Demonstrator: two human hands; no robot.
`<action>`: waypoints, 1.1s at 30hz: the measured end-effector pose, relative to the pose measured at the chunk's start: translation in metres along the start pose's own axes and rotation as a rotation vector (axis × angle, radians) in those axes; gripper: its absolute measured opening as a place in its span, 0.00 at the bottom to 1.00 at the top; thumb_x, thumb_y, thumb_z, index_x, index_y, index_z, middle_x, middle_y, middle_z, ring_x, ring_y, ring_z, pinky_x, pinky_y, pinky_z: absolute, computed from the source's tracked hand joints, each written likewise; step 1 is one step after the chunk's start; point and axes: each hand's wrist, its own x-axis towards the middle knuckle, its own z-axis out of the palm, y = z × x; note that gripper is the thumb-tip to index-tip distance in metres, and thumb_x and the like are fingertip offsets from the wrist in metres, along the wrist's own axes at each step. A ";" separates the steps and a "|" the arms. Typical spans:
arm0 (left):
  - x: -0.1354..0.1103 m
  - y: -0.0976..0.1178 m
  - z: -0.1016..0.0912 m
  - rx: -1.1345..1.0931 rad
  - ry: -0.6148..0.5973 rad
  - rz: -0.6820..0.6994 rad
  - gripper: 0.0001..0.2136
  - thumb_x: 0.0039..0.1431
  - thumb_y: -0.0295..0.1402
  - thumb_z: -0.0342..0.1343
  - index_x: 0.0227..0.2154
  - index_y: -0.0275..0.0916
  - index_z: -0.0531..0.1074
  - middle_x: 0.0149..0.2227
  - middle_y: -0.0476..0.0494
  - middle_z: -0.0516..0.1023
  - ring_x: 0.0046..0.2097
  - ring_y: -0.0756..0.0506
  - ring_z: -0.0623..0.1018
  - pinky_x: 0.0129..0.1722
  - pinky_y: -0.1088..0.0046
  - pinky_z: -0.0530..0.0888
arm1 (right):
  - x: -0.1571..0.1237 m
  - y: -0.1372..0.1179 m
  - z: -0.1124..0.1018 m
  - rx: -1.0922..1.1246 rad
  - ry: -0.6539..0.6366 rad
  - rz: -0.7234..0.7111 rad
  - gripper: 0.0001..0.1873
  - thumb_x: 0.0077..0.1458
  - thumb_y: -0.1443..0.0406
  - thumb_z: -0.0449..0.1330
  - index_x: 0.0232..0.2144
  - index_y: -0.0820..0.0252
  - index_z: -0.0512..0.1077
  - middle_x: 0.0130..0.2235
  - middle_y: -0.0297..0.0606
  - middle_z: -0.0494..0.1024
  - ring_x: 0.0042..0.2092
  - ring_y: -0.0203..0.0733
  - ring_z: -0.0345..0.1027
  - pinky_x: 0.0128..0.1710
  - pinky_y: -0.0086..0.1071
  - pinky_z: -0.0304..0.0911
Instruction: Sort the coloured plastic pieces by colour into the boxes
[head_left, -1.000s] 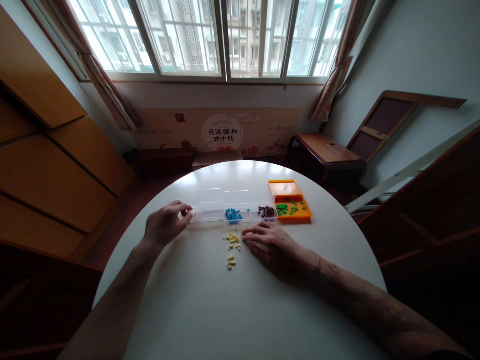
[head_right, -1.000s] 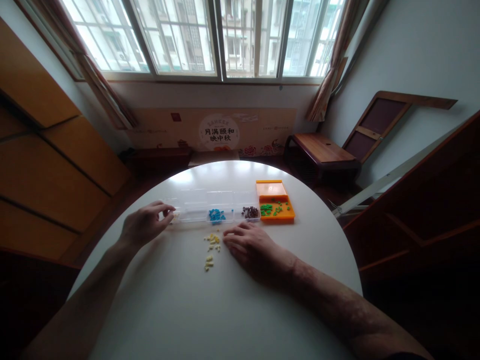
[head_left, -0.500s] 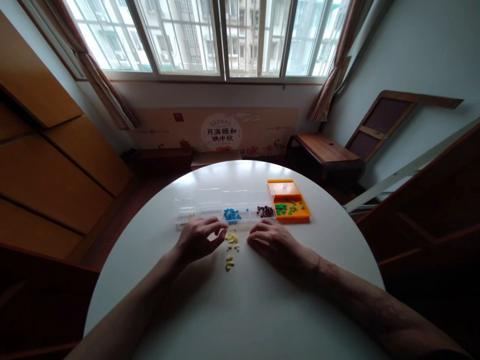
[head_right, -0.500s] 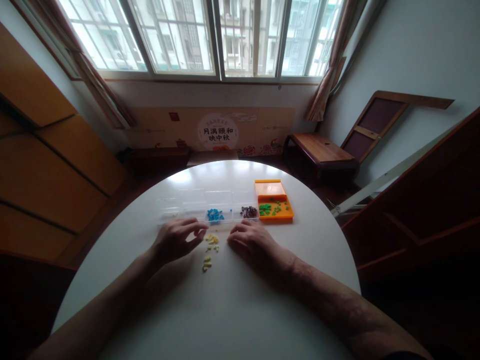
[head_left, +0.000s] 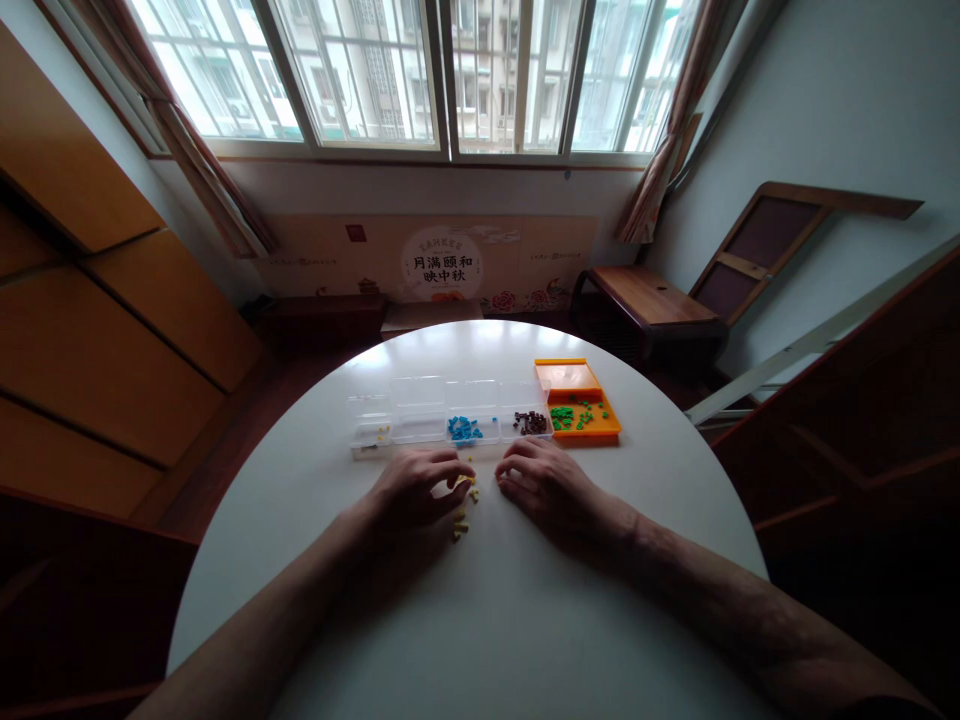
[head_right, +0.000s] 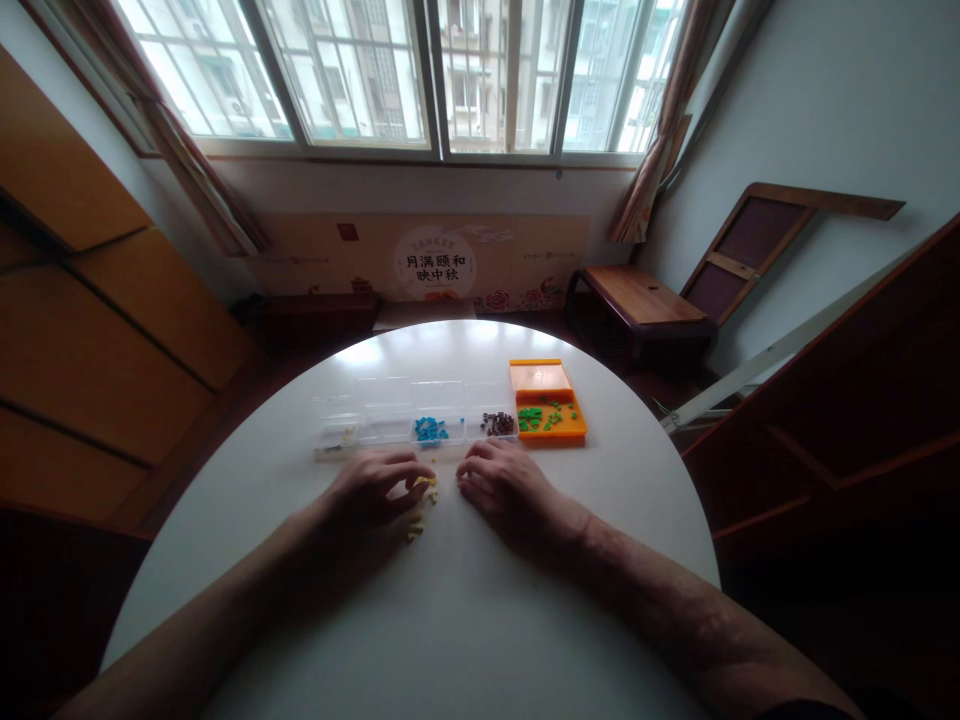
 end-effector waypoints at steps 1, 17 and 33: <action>0.000 0.000 0.000 -0.006 -0.010 -0.006 0.08 0.70 0.33 0.58 0.42 0.43 0.83 0.35 0.45 0.83 0.31 0.50 0.79 0.33 0.75 0.75 | 0.000 0.000 0.000 0.003 -0.004 -0.004 0.06 0.73 0.64 0.61 0.42 0.56 0.78 0.44 0.42 0.80 0.45 0.45 0.73 0.49 0.39 0.70; 0.019 0.034 0.011 -0.611 0.075 -0.295 0.11 0.71 0.41 0.64 0.41 0.38 0.85 0.32 0.45 0.80 0.29 0.52 0.71 0.29 0.77 0.68 | 0.004 -0.005 -0.003 0.092 0.217 -0.116 0.05 0.74 0.64 0.62 0.46 0.55 0.78 0.44 0.41 0.82 0.45 0.43 0.77 0.47 0.38 0.72; 0.019 0.031 0.012 -0.688 0.025 -0.354 0.15 0.69 0.45 0.65 0.38 0.36 0.84 0.30 0.45 0.80 0.27 0.52 0.71 0.26 0.77 0.68 | 0.006 -0.008 -0.006 0.127 0.196 -0.136 0.05 0.71 0.62 0.66 0.40 0.55 0.75 0.41 0.39 0.82 0.41 0.41 0.76 0.43 0.35 0.72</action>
